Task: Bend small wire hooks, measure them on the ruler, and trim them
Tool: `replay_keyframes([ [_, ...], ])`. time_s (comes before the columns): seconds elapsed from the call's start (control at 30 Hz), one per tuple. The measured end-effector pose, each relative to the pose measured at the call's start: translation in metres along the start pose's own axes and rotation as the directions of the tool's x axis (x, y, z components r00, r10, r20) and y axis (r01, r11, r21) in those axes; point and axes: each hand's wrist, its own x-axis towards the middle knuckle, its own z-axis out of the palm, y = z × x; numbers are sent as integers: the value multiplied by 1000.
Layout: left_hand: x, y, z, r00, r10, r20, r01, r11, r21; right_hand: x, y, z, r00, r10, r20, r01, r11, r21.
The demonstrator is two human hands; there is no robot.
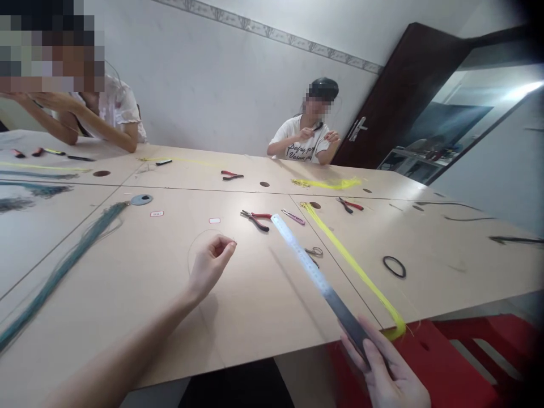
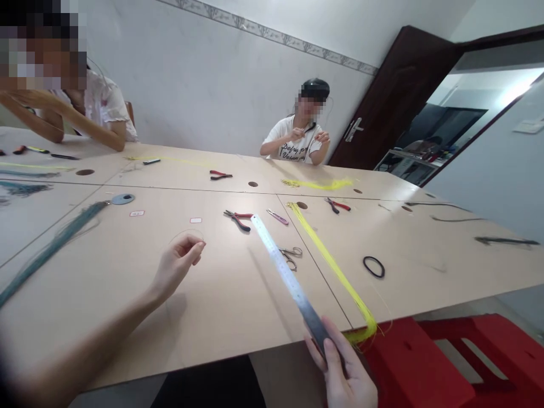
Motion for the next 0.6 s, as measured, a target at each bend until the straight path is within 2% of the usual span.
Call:
replay_keyframes([
  [0.03, 0, 0, 1, 1000, -4, 4, 4, 1000, 0, 0, 0, 3, 981, -195, -1, 191, 965, -182],
  [0.07, 0, -1, 1, 1000, -8, 9, 8, 1000, -1, 0, 0, 7, 928, -371, 40, 362, 868, -341],
  [0.1, -1, -1, 2, 1000, -11, 14, 11, 1000, -4, 0, 1, 11, 860, -499, 106, 490, 750, -445],
  [0.13, -1, -2, 2, 1000, -13, 18, 13, 1000, -7, 1, 1, 17, 800, -575, 172, 576, 654, -491],
  [0.17, -1, -3, 2, 1000, -13, 23, 13, 1000, -10, 3, 1, 23, 759, -612, 223, 629, 599, -496],
  [0.27, -1, -6, 3, 999, -7, 32, 8, 1000, -17, 9, 3, 45, 681, -644, 349, 723, 517, -458],
  [0.33, -1, -6, 2, 1000, 0, 31, 1, 1000, -15, 10, 2, 59, 656, -630, 414, 751, 495, -436],
  [0.4, -2, -6, 2, 1000, 4, 30, -4, 1000, -10, 8, -1, 68, 662, -591, 461, 750, 510, -422],
  [0.47, -2, -6, 2, 999, 5, 32, -5, 1000, -5, 1, -9, 67, 696, -524, 491, 716, 559, -418],
  [0.53, -3, -5, 3, 999, 4, 38, -4, 1000, -2, -5, -20, 58, 766, -418, 489, 631, 634, -446],
  [0.6, -3, -4, 4, 999, 1, 47, -1, 1000, -4, -9, -30, 44, 858, -244, 452, 476, 707, -523],
])
